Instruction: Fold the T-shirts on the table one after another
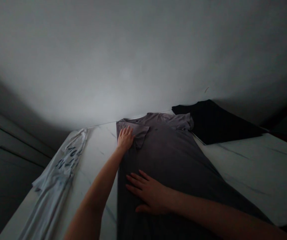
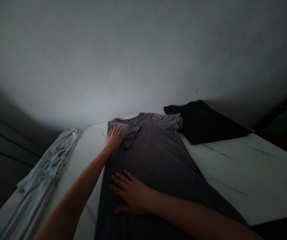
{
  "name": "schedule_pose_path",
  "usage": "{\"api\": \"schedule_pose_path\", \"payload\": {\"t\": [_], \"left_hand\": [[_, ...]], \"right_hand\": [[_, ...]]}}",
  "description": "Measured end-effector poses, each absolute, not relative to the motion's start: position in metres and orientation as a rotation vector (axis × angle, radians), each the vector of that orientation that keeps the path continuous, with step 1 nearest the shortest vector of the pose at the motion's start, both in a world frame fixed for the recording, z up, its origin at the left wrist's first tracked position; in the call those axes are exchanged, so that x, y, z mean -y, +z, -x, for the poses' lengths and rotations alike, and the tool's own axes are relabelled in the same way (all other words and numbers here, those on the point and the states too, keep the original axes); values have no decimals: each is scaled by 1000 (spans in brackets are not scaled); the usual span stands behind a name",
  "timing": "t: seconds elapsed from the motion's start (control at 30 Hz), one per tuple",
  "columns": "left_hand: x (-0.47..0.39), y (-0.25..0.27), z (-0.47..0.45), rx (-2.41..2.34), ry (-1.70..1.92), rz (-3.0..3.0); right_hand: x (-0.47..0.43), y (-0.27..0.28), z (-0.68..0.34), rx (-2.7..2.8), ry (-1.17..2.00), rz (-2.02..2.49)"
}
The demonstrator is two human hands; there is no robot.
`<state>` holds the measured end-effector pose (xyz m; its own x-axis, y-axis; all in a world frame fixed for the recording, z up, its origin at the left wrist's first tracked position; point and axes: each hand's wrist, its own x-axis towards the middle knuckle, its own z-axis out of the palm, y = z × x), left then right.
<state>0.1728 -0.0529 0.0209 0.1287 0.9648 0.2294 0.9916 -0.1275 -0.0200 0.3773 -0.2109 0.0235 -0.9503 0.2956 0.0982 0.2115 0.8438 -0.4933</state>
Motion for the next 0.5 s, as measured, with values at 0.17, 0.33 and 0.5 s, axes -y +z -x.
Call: {"api": "schedule_pose_path", "payload": {"t": [0.17,0.33,0.5], "left_hand": [[160,10,-193,1895,-165,2395],[293,-1,-208,1756,-152,2541],[385,-12,-221,1671,-249,2383]], "right_hand": [[245,22,-397,2811,823,539],[289,14,-416,2589,951,674],[324,2,-425,2317,1006,750]]}}
